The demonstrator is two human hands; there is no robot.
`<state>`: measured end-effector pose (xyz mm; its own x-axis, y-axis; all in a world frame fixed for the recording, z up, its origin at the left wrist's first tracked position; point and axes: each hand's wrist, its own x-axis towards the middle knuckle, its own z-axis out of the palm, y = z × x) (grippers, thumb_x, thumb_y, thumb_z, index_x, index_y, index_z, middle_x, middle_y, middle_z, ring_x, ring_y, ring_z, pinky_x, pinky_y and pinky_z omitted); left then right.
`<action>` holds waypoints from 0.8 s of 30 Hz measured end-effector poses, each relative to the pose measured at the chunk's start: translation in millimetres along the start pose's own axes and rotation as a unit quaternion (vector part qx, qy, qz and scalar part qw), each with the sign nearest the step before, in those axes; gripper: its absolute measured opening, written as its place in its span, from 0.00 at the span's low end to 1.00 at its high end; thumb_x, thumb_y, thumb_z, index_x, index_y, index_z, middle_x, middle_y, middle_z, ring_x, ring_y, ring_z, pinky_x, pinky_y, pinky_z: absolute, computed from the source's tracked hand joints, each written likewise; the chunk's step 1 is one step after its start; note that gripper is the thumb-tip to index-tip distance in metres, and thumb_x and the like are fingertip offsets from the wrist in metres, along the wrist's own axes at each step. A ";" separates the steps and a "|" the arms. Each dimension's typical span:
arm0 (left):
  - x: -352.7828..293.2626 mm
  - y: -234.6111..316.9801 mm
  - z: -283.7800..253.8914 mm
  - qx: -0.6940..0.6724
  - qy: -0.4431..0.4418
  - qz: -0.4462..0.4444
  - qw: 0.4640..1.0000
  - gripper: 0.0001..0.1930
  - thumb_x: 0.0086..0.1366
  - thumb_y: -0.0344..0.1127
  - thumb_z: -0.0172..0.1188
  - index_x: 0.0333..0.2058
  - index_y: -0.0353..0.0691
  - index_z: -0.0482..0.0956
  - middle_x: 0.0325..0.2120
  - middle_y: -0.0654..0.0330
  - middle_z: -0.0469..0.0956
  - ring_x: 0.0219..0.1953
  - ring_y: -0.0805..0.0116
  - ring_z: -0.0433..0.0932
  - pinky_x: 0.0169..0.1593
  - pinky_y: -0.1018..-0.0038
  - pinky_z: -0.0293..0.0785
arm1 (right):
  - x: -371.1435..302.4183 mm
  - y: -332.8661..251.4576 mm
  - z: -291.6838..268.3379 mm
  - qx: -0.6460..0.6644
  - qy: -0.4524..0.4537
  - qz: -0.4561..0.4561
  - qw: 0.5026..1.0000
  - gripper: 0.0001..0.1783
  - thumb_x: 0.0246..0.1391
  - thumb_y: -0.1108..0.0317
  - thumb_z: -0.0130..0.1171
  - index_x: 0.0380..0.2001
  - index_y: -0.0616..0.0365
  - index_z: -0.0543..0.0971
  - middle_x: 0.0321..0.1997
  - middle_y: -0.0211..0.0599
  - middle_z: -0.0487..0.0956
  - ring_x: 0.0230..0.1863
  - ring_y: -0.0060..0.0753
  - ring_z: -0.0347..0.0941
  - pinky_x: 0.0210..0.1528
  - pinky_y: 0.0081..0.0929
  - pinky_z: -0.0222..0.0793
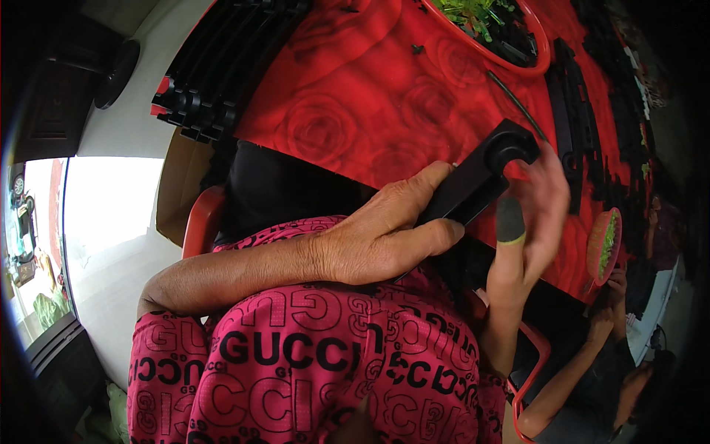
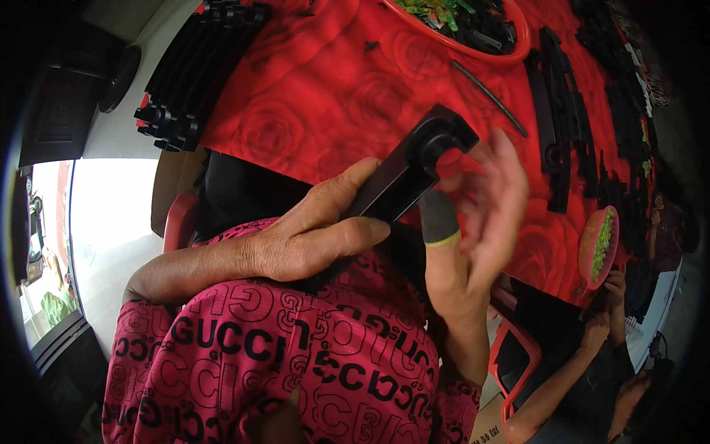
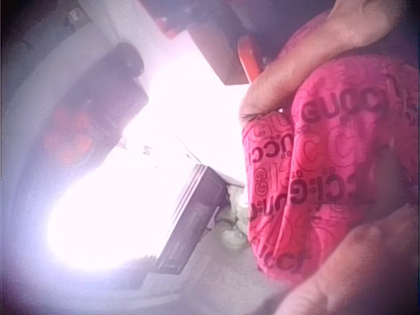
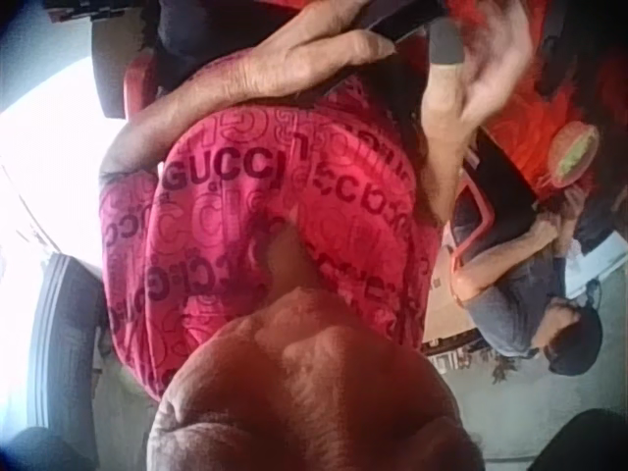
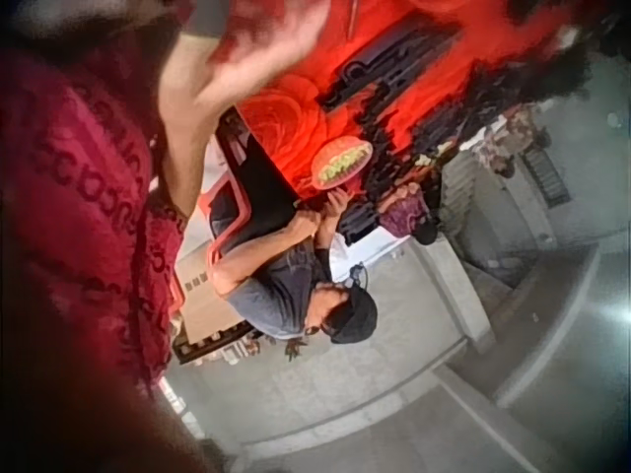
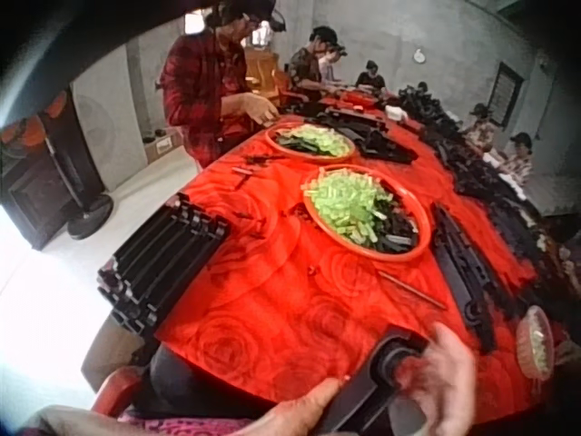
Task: The person assembles plastic components by scraping the edges of a black plastic housing with a metal rod, inserting green vials and small black pieces into the housing, and fitting the plastic parts together by hand.
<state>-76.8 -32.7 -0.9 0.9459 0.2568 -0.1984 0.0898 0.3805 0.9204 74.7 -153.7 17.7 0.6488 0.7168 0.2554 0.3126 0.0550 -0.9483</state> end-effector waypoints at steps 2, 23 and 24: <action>1.0 -4.1 -0.5 0.036 -0.018 0.006 0.999 0.30 0.72 0.39 0.58 0.67 0.33 0.62 0.40 0.62 0.73 0.43 0.73 0.71 0.48 0.74 0.70 | 12.1 10.2 -4.2 0.034 -0.068 0.002 0.997 0.40 0.64 0.61 0.66 0.72 0.63 0.61 0.61 0.45 0.76 0.48 0.25 0.72 0.52 0.25 0.73; -7.7 9.4 4.5 0.600 0.179 0.347 0.698 0.16 0.47 0.27 0.68 0.39 0.39 0.83 0.55 0.48 0.73 0.56 0.46 0.75 0.53 0.56 0.79 | 13.6 10.7 16.5 -0.036 -0.114 0.014 0.993 0.22 0.74 0.63 0.47 0.65 0.63 0.70 0.65 0.41 0.72 0.64 0.34 0.68 0.67 0.34 0.63; -7.7 10.6 4.5 0.604 0.174 0.326 0.706 0.16 0.46 0.27 0.68 0.38 0.38 0.82 0.55 0.47 0.72 0.57 0.45 0.74 0.54 0.55 0.79 | 14.2 11.7 17.8 -0.041 -0.114 0.013 0.993 0.24 0.73 0.62 0.49 0.66 0.63 0.69 0.65 0.41 0.72 0.64 0.34 0.68 0.67 0.33 0.63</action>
<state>-81.7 -34.6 11.9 0.7934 0.3113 0.5231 0.0702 -0.9004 0.4293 75.2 -130.5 6.9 0.4861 0.8564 0.1737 0.3599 -0.0151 -0.9329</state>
